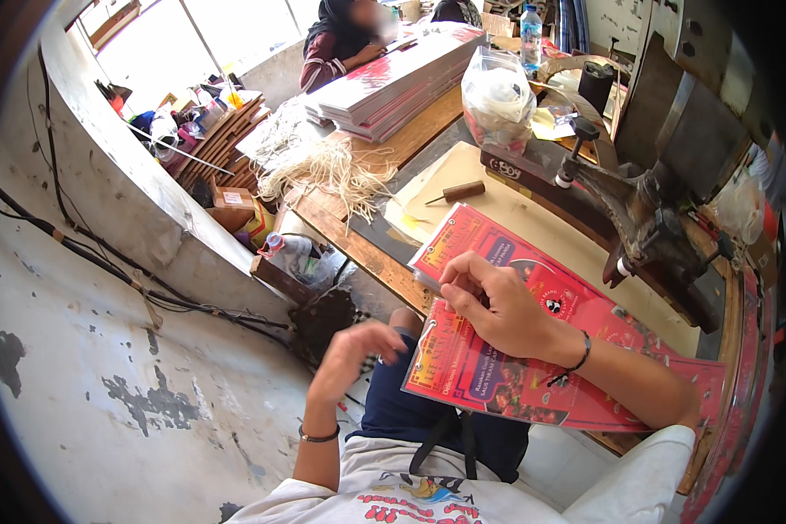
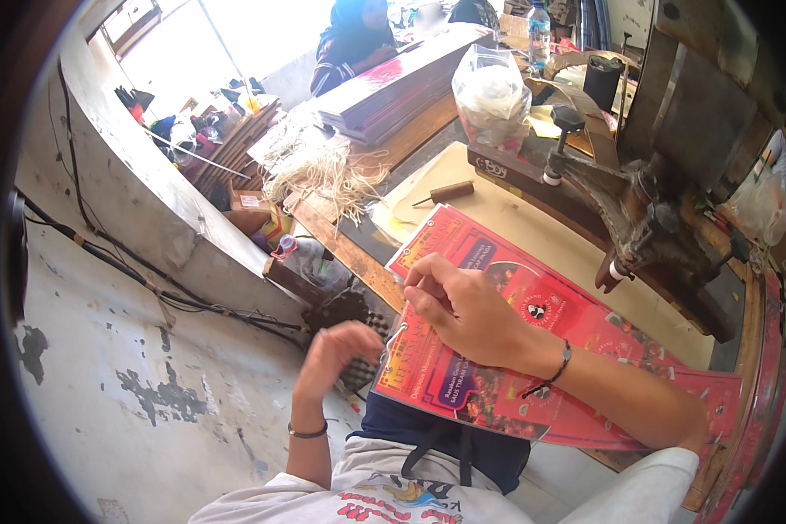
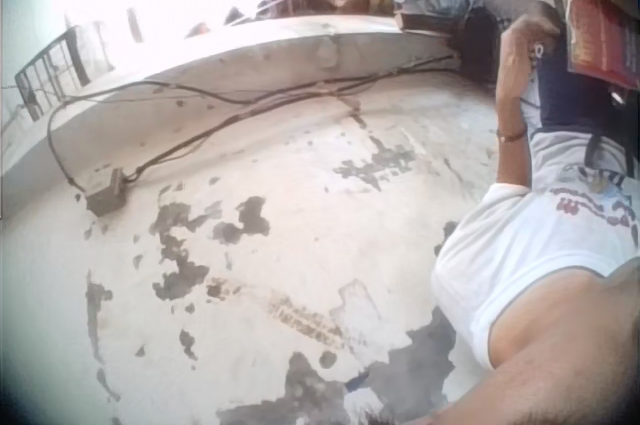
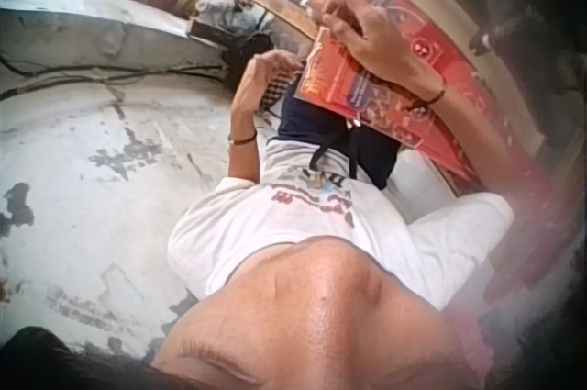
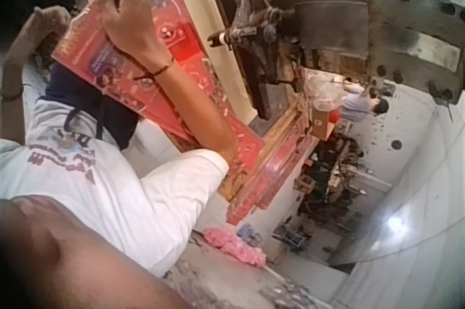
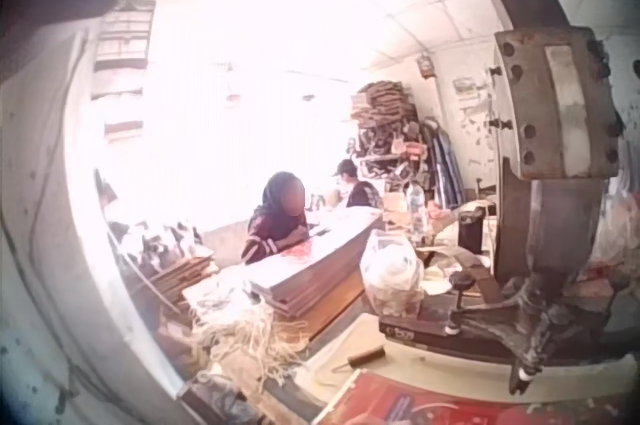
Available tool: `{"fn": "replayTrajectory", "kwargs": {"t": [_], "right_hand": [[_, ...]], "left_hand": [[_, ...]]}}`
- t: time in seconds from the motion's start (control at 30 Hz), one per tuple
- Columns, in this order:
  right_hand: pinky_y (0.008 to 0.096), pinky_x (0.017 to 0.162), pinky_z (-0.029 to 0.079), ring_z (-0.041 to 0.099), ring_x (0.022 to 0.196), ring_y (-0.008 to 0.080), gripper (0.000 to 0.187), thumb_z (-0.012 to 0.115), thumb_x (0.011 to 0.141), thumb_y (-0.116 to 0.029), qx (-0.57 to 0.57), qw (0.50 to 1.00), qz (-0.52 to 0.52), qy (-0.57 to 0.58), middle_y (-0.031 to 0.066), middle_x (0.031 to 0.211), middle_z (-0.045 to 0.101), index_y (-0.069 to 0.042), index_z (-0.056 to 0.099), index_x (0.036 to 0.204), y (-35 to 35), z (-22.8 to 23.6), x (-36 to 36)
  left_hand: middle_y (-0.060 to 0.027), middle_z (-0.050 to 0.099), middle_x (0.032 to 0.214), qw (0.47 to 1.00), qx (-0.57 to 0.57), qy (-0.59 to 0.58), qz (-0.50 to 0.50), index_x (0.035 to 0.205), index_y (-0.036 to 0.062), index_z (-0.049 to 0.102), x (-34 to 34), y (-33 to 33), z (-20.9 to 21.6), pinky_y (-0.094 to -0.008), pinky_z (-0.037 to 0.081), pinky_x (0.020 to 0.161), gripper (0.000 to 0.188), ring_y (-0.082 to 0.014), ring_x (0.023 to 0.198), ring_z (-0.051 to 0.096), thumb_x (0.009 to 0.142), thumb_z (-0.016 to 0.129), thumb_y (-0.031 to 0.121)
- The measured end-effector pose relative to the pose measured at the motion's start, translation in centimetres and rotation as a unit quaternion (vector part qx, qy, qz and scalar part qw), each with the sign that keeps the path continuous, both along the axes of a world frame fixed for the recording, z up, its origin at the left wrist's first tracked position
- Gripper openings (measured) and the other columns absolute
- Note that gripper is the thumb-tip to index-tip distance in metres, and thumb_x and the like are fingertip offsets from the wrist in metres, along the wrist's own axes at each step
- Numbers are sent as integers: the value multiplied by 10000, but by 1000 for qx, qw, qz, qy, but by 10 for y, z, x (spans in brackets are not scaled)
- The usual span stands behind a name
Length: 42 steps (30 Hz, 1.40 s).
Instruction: The person ties white strings to red cardboard boxes by hand, inserting the string through pre-punched holes and securing it with a knot.
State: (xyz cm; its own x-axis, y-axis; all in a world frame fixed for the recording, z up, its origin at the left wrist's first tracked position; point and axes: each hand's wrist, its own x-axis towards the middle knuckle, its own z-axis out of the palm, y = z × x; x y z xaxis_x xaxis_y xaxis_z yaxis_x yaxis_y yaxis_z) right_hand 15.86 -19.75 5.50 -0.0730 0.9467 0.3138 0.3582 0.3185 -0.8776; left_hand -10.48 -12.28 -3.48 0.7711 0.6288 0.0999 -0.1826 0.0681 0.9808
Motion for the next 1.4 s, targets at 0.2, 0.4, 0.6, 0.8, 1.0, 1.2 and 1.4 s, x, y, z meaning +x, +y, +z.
{"fn": "replayTrajectory", "kwargs": {"t": [0.2, 0.4, 0.6, 0.8, 1.0, 1.2, 1.4], "right_hand": [[362, 698, 538, 676, 752, 266, 159, 647, 958, -132, 84, 989, 24, -123, 135, 854, 650, -21, 560, 1033, -4, -1, -5], [414, 816, 522, 646, 949, 308, 231, 694, 918, -205, 191, 930, 48, -310, 114, 1024, 626, -63, 575, 1055, -14, -1, -3], [568, 1025, 373, 543, 1177, 381, 710, 707, 843, -565, 34, 890, 22, -453, 186, 1382, 485, -124, 510, 1363, -103, 46, 27], [571, 1055, 344, 467, 1249, 391, 944, 782, 683, -670, -117, 825, -150, -533, 208, 1456, 396, -207, 470, 1444, -208, 84, 28], [550, 942, 425, 553, 1124, 372, 805, 811, 641, -660, -54, 776, -322, -540, 215, 1390, 496, -220, 584, 1275, -296, 90, 8], [531, 1039, 418, 540, 1209, 405, 916, 799, 609, -704, 30, 684, -564, -462, 216, 1456, 472, -131, 565, 1285, -393, 90, 23], [385, 1125, 351, 451, 1370, 255, 789, 751, 830, -404, 36, 607, -715, -346, 144, 1462, 487, -22, 449, 1452, -468, 95, 102]], "left_hand": [[-94, 683, 1164, 980, -119, 43, -155, 1181, -79, 624, 27, -38, 5, -301, 484, 953, 572, -136, 1093, 621, 1067, 446, 452], [-88, 696, 966, 990, -81, 79, -83, 1084, -54, 627, 35, -47, 23, -285, 531, 831, 427, -140, 871, 670, 1090, 445, 332], [-160, 708, 978, 982, -173, -51, -49, 1091, -101, 629, 20, -50, 4, -361, 556, 768, 390, -230, 798, 694, 1064, 485, 260], [-225, 706, 935, 962, -217, -166, 4, 1019, -127, 640, 23, -29, 15, -396, 568, 692, 400, -292, 758, 700, 1043, 503, 249], [-198, 706, 1047, 973, -103, -199, -45, 1160, -67, 606, 58, -37, 14, -434, 594, 754, 531, -298, 874, 718, 1038, 498, 439], [-203, 725, 992, 976, 129, -172, 42, 1226, -81, 586, 93, -25, 72, -397, 525, 890, 556, -291, 927, 705, 1036, 516, 437], [-189, 679, 1199, 846, 471, 3, 251, 1174, -30, 649, 120, 27, 47, -434, 477, 997, 347, -338, 1121, 638, 956, 637, 239]]}}
